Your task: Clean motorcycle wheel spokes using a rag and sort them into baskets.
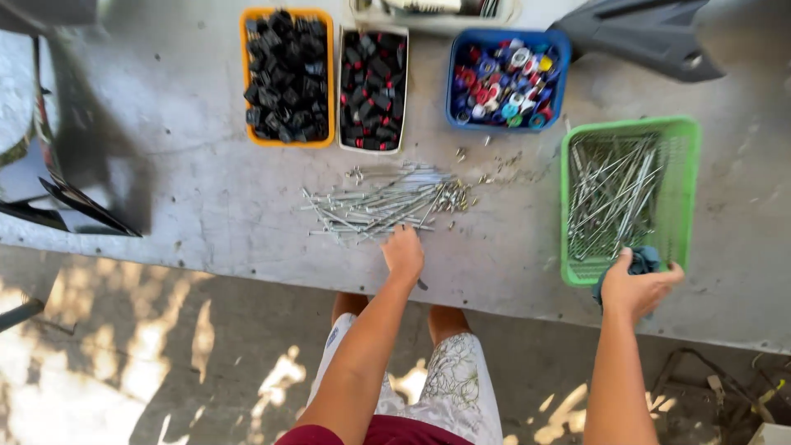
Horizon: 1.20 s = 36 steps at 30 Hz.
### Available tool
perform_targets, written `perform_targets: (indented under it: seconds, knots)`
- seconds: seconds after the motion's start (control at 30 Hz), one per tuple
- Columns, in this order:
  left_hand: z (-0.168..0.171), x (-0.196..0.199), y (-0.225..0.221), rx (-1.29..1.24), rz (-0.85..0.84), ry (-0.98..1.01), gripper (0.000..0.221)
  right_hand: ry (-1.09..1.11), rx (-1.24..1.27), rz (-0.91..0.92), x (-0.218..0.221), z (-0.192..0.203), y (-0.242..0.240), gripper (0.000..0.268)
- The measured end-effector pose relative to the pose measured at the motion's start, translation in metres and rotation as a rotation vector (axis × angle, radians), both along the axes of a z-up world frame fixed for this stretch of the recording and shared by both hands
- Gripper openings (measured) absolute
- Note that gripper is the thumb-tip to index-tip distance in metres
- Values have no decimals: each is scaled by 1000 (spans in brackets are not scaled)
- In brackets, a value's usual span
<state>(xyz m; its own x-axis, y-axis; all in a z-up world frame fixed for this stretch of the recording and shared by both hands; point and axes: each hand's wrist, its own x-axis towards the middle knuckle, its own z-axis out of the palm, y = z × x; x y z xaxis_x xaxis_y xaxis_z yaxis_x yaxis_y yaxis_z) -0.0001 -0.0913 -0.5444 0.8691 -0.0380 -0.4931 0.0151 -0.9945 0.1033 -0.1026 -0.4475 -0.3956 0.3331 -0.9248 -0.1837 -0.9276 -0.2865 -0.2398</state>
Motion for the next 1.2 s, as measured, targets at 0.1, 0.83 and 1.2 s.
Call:
perform_targets:
  seconds: [0.1,0.83,1.2]
  knots:
    - [10,-2,3,-65,-162,-113,26,-325,-34,112,-6,16,48,45]
    - [366,-7,93,-1142,358,350,6,-986,1087,-222,80,142,279,26]
    - [429,24,121,-1353,461,561,12,-1038,1078,-33,127,201,283,23]
